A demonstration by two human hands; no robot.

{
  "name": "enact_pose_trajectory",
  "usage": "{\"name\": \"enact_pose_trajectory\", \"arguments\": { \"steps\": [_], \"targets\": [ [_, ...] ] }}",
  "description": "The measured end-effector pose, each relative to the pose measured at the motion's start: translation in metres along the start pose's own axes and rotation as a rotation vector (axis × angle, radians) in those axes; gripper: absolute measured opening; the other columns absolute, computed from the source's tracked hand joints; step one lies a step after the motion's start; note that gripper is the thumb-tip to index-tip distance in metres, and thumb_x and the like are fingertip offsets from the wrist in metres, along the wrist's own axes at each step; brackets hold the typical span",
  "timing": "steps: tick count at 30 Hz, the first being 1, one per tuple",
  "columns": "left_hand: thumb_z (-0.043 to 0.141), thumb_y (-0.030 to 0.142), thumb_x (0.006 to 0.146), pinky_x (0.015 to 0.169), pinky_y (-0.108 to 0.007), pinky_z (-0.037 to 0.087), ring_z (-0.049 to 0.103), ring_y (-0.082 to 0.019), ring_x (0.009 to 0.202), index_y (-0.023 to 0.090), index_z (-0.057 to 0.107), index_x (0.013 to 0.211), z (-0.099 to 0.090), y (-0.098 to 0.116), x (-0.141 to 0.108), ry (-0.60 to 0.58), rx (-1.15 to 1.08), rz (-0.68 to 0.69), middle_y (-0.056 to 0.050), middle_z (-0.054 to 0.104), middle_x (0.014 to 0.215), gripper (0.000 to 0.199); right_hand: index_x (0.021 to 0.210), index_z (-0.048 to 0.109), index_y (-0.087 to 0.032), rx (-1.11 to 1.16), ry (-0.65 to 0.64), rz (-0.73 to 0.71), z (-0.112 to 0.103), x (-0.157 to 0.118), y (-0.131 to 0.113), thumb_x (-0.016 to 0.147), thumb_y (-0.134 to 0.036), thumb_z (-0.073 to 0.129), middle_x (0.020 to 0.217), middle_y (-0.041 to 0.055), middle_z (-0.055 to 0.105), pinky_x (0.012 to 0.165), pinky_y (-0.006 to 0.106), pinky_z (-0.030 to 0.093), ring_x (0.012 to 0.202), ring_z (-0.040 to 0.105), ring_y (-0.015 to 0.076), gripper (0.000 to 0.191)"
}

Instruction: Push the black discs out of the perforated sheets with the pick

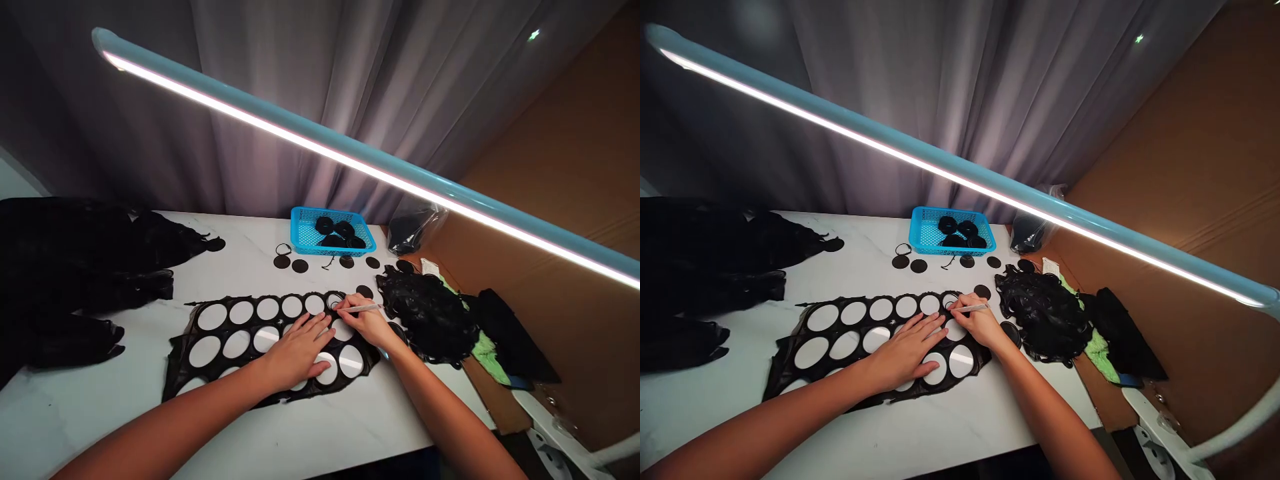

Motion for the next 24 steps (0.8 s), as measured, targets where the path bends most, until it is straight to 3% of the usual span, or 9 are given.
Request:
{"name": "enact_pose_trajectory", "arguments": {
  "steps": [6, 9, 13, 16, 19, 22, 24],
  "targets": [
    [0.062, 0.038, 0.089, 0.116, -0.047, 0.024, 0.030, -0.027, 0.143, 0.019, 0.043, 0.139, 0.001, 0.001, -0.001, 0.015, -0.014, -0.012, -0.013, 0.039, 0.152, 0.056, 0.072, 0.056, -0.021, -0.149, 0.011, -0.062, 0.005, -0.002, -0.003, 0.090, -0.022, 0.057, 0.095, 0.0031, 0.071, 0.089, 0.039, 0.036, 0.094, 0.060, 0.0216, 0.018],
    [0.062, 0.037, 0.089, 0.117, -0.047, 0.024, 0.030, -0.027, 0.143, 0.020, 0.043, 0.138, -0.002, 0.002, -0.001, 0.024, -0.023, -0.012, -0.013, 0.039, 0.151, 0.055, 0.087, 0.061, -0.022, -0.347, 0.026, -0.137, 0.014, -0.010, -0.011, 0.092, -0.018, 0.053, 0.097, 0.0045, 0.071, 0.093, 0.044, 0.029, 0.101, 0.058, 0.0233, 0.010],
    [0.066, 0.035, 0.087, 0.116, -0.048, 0.025, 0.032, -0.029, 0.142, 0.018, 0.045, 0.138, -0.004, 0.002, 0.000, 0.000, -0.022, -0.012, -0.014, 0.042, 0.149, 0.058, 0.099, 0.060, -0.022, -0.536, 0.063, -0.240, 0.020, -0.013, -0.015, 0.094, -0.012, 0.047, 0.098, 0.0053, 0.071, 0.098, 0.046, 0.022, 0.112, 0.052, 0.0242, 0.018],
    [0.067, 0.034, 0.087, 0.116, -0.050, 0.026, 0.031, -0.029, 0.142, 0.017, 0.045, 0.138, -0.005, 0.002, 0.000, -0.028, -0.018, -0.012, -0.014, 0.041, 0.150, 0.059, 0.092, 0.060, -0.022, -0.616, 0.230, -0.178, -0.007, 0.007, 0.003, 0.091, -0.013, 0.048, 0.095, 0.0060, 0.070, 0.096, 0.047, 0.021, 0.115, 0.049, 0.0261, 0.015],
    [0.067, 0.032, 0.086, 0.116, -0.050, 0.027, 0.031, -0.029, 0.143, 0.017, 0.044, 0.140, -0.006, 0.002, 0.000, -0.035, -0.022, -0.013, -0.014, 0.040, 0.151, 0.060, 0.080, 0.060, -0.020, -0.638, 0.556, 0.057, -0.057, 0.034, 0.030, 0.088, -0.017, 0.049, 0.092, 0.0096, 0.068, 0.092, 0.048, 0.023, 0.108, 0.049, 0.0293, 0.014],
    [0.069, 0.034, 0.086, 0.115, -0.050, 0.028, 0.031, -0.029, 0.142, 0.017, 0.043, 0.140, -0.010, 0.002, -0.002, -0.038, -0.023, -0.001, -0.015, 0.039, 0.151, 0.063, 0.074, 0.059, -0.019, -0.547, 0.570, 0.192, -0.080, 0.052, 0.041, 0.085, -0.022, 0.050, 0.086, 0.0107, 0.066, 0.089, 0.047, 0.027, 0.103, 0.049, 0.0313, 0.015],
    [0.070, 0.035, 0.084, 0.115, -0.050, 0.028, 0.032, -0.030, 0.142, 0.015, 0.044, 0.139, -0.014, 0.002, -0.005, -0.035, 0.012, -0.011, -0.017, 0.038, 0.151, 0.064, 0.070, 0.059, -0.019, -0.490, 0.474, 0.179, -0.071, 0.054, 0.033, 0.084, -0.026, 0.053, 0.082, 0.0083, 0.067, 0.085, 0.043, 0.032, 0.097, 0.053, 0.0290, 0.017]
  ]
}}
Point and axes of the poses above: each hand's wrist, its own x-axis towards the middle knuckle, its own z-axis out of the palm, y = z × x, the point moved 3 cm from there along x, towards the middle knuckle
